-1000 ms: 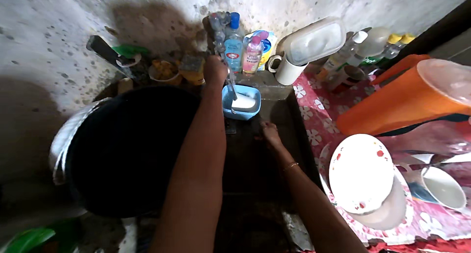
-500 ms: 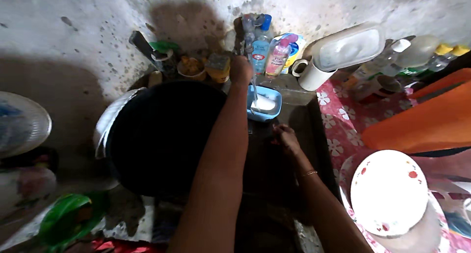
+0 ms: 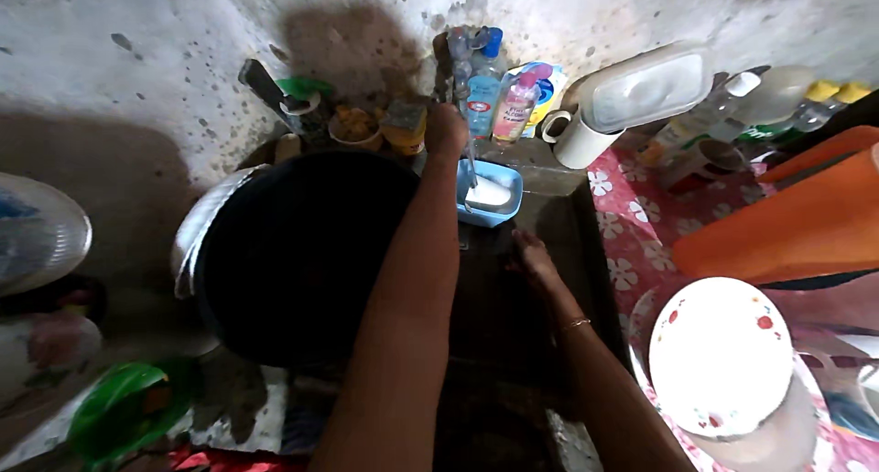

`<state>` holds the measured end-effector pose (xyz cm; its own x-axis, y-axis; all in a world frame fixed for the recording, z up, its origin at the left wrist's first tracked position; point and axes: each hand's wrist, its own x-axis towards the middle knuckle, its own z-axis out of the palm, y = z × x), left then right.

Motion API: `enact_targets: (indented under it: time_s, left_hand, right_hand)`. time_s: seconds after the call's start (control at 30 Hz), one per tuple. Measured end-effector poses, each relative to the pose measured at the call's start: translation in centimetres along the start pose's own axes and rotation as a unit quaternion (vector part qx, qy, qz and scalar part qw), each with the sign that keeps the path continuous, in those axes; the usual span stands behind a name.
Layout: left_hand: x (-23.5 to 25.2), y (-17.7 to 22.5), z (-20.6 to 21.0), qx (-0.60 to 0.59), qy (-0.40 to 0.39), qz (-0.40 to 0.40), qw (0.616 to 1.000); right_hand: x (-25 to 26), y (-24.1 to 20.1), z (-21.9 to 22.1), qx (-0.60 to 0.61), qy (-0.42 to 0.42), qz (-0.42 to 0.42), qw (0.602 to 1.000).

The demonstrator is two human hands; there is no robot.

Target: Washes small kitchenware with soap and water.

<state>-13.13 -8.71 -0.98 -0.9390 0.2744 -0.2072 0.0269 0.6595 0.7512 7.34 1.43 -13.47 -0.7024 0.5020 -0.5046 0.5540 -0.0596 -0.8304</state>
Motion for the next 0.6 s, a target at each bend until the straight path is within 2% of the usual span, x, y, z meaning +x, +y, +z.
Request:
enact_targets:
  time_s: [0.17,0.3,0.43,0.6]
  left_hand:
    - [0.22,-0.09,0.19,-0.007,0.010,0.001,1.000]
    - [0.52,-0.38,0.39,-0.006,0.005,0.003,1.000]
    - [0.67,-0.63,0.58,-0.025,0.006,0.008,1.000]
    - [0.47,-0.57,0.49,-0.033,0.016,0.001,0.999]
  right_hand:
    - [0.24,0.79,-0.31,-0.003,-0.001,-0.036,0.999]
    - [-0.19,0.70,-0.31,0.016,0.056,-0.022,0.998]
    - [-0.17,0.34,-0.21,0.038,0.068,0.007,0.997]
    - [0.13,0.00,0.08,0.005,0.006,0.039,0.999]
